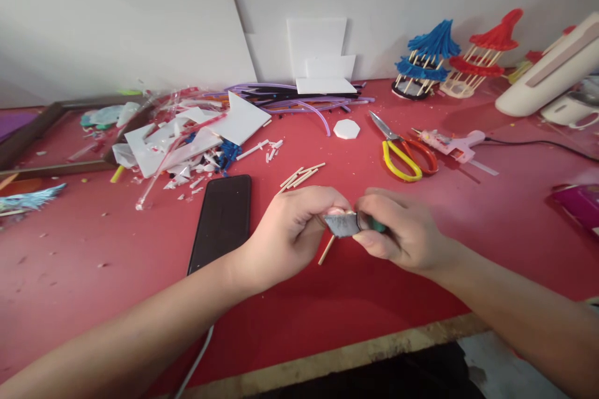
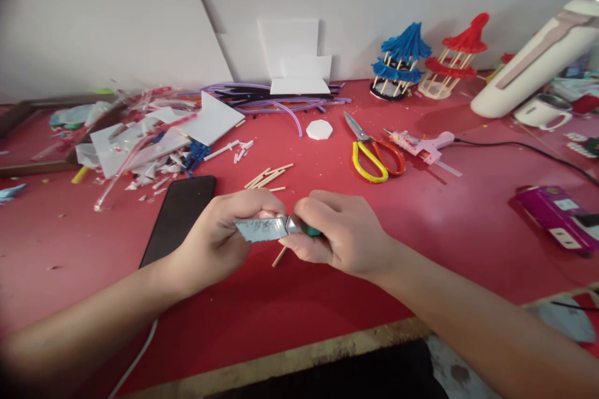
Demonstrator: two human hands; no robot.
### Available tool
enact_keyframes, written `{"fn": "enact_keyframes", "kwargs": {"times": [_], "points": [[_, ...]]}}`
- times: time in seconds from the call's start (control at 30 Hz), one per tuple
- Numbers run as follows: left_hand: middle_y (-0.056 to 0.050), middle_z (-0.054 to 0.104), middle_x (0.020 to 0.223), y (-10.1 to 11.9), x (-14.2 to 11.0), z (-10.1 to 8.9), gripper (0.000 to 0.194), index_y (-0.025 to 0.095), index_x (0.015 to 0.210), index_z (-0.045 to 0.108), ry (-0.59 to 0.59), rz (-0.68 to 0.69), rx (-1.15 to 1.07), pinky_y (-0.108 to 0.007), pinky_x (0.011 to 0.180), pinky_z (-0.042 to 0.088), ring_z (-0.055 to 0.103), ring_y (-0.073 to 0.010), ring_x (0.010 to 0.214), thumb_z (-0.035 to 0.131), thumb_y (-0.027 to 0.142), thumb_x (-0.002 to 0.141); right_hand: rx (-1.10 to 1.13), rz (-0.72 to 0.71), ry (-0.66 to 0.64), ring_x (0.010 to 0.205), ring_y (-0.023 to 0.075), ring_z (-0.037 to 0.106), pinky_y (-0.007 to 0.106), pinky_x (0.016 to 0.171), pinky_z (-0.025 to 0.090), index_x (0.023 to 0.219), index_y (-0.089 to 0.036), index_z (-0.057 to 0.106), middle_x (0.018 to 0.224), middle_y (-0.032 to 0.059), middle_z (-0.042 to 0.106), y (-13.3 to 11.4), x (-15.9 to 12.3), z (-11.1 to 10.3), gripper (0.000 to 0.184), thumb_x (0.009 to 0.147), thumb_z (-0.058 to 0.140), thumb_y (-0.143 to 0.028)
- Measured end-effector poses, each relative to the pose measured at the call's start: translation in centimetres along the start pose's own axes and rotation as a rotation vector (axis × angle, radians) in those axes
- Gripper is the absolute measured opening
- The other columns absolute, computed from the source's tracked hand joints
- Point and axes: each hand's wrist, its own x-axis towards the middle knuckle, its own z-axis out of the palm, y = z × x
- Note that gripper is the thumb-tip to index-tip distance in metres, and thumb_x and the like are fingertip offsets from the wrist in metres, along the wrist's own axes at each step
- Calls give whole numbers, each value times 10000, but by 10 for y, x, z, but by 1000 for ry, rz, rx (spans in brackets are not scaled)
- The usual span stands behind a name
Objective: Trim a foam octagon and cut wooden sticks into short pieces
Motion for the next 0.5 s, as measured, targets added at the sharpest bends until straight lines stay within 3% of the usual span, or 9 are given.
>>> {"fn": "enact_keyframes", "kwargs": {"times": [0.1, 0.17, 0.27, 0.4, 0.5], "points": [[-2, 649, 718, 5, -2, 0, 284, 165, 804, 590, -7, 67, -3, -206, 656, 485, 586, -96, 649, 409, -52, 816, -69, 95, 46, 522, 90, 407, 226, 484, 330, 755, -215, 432, 616, -39, 446, 9, 1, -8, 302, 964, 441, -432], [-13, 653, 717, 7, -3, 1, 241, 168, 794, 587, -24, 97, -18, -217, 673, 494, 589, -100, 649, 432, 0, 869, -171, 238, 180, 474, 91, 386, 236, 451, 300, 741, -223, 430, 561, -54, 413, 20, 1, -16, 291, 965, 452, -407], [-10, 644, 701, 6, -4, 4, 201, 164, 822, 594, 4, -3, -25, -202, 658, 502, 598, -91, 638, 448, 72, 926, -246, 253, 317, 507, 108, 416, 260, 491, 327, 775, -225, 457, 602, -37, 454, 27, -1, -22, 239, 964, 459, -372], [-24, 692, 773, -2, -3, 6, 127, 160, 896, 600, 74, -152, -114, -205, 686, 529, 656, -103, 711, 486, 127, 943, -141, 26, 176, 681, 132, 523, 264, 629, 409, 931, -205, 499, 762, 10, 569, 15, 0, -14, 110, 961, 471, -307], [-25, 705, 797, -4, -2, 6, 126, 158, 890, 624, 81, -154, -112, -206, 709, 530, 659, -105, 735, 509, 128, 932, -87, -5, 64, 636, 115, 482, 249, 583, 389, 950, -188, 506, 738, -2, 536, 5, 0, -7, 136, 958, 473, -320]]}}
